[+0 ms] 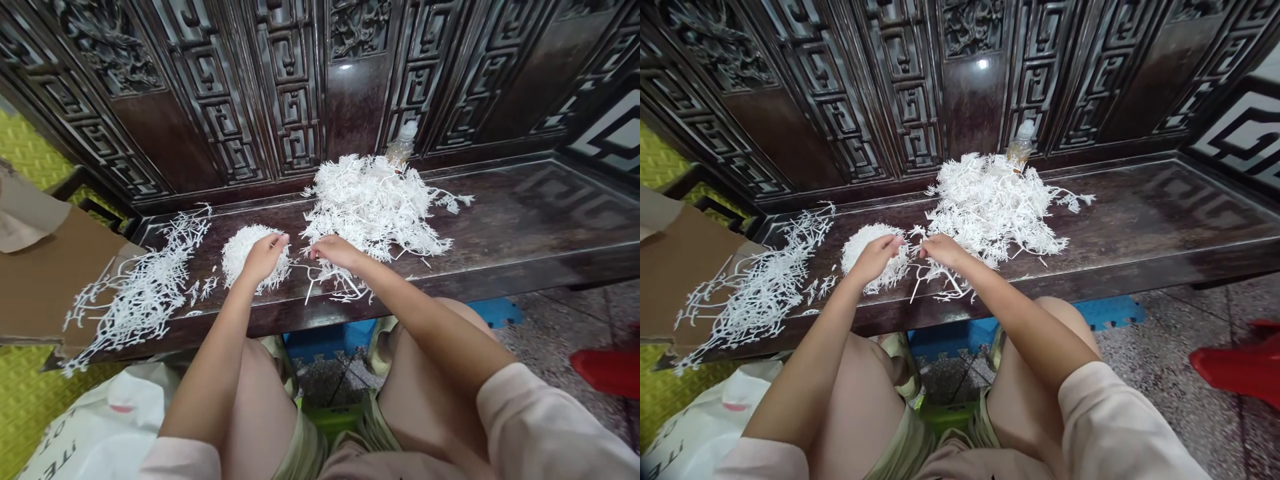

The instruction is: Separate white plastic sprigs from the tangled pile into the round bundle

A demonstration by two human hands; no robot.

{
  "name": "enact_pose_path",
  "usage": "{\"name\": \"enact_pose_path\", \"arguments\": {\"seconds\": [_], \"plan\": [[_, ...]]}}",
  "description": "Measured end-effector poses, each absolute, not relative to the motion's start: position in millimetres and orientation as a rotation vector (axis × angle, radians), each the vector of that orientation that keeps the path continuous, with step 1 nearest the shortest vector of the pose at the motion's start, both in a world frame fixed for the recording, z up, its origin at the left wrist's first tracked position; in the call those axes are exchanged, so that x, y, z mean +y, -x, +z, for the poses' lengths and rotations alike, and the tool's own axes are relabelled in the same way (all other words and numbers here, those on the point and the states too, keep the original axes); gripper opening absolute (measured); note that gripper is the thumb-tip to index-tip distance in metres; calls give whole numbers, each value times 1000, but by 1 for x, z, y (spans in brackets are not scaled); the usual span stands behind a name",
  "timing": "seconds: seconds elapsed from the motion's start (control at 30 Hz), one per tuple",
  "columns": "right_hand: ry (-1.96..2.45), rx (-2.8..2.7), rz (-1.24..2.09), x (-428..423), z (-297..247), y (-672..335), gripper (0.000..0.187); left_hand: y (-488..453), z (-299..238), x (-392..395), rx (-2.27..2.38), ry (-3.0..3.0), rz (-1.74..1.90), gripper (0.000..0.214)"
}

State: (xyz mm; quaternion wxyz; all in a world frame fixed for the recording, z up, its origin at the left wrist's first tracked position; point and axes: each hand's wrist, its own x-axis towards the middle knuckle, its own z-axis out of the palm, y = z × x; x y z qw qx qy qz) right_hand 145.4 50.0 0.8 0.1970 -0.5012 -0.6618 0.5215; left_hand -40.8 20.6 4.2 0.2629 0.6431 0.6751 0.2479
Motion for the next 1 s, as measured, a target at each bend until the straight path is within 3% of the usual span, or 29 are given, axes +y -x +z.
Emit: {"name": "enact_pose_path", "arguments": {"seconds": [0.13, 0.5, 0.67, 0.83, 1.0], "plan": [[1380, -1852, 1414, 50, 1, -142, 23, 18, 13, 8, 1616, -1896, 564, 40], [1413, -1980, 1313, 48, 3, -140, 21, 4, 9, 6, 1688, -2226, 365, 38], [1372, -2126, 1066, 48, 3, -140, 24, 1, 11, 6, 1817, -2246, 343, 36], [1389, -2166, 782, 46, -1, -131, 23, -8, 6, 8, 1884, -2308, 437, 33], [1555, -2063, 730, 65, -2, -149, 23, -7, 13, 0, 1845, -2243, 752, 37]]}}
